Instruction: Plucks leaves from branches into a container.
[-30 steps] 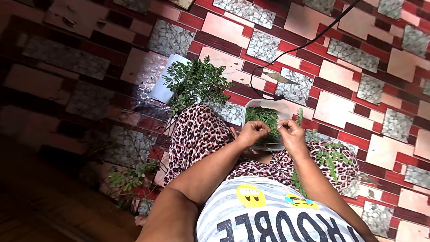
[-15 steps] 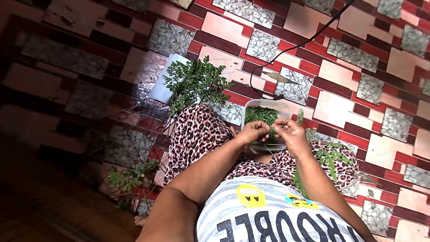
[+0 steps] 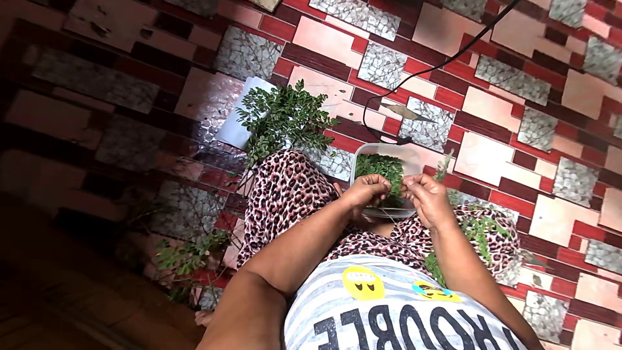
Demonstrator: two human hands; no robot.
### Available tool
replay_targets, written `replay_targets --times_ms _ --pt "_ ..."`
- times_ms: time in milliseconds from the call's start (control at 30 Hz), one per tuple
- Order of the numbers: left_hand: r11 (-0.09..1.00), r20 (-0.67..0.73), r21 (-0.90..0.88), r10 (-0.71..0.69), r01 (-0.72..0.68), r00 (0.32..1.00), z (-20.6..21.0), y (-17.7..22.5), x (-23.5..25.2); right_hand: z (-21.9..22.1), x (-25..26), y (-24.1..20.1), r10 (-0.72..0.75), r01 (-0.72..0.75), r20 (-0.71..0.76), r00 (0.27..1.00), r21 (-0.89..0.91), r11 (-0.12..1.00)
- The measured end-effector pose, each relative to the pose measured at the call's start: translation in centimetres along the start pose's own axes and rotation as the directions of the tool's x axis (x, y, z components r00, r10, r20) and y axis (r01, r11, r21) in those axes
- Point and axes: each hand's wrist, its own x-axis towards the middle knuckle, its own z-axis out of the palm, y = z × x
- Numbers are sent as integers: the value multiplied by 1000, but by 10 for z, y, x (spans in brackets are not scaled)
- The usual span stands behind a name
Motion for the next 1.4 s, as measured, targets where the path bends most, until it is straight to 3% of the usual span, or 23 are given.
replay_targets --times_ms 167,300,467,733,1033,1400 --pt "1000 3 11 7 -7 1000 2 -2 1 4 -5 -3 132 -138 89 987 64 988" --pt "1000 10 21 22 -22 1000 1 -3 2 10 -2 -2 92 -93 48 995 16 996" --pt "999 8 16 46 -46 999 1 -5 2 18 -3 6 36 -37 13 999 86 996" --pt "999 -3 10 34 -34 999 2 -4 2 15 -5 -1 96 -101 80 992 62 993" --pt "998 -6 23 67 -67 998 1 -6 3 17 -5 -4 163 -156 52 985 -129 979" --pt "999 -30 20 46 -46 998 1 -5 3 18 -6 -1 125 -121 51 991 -66 990"
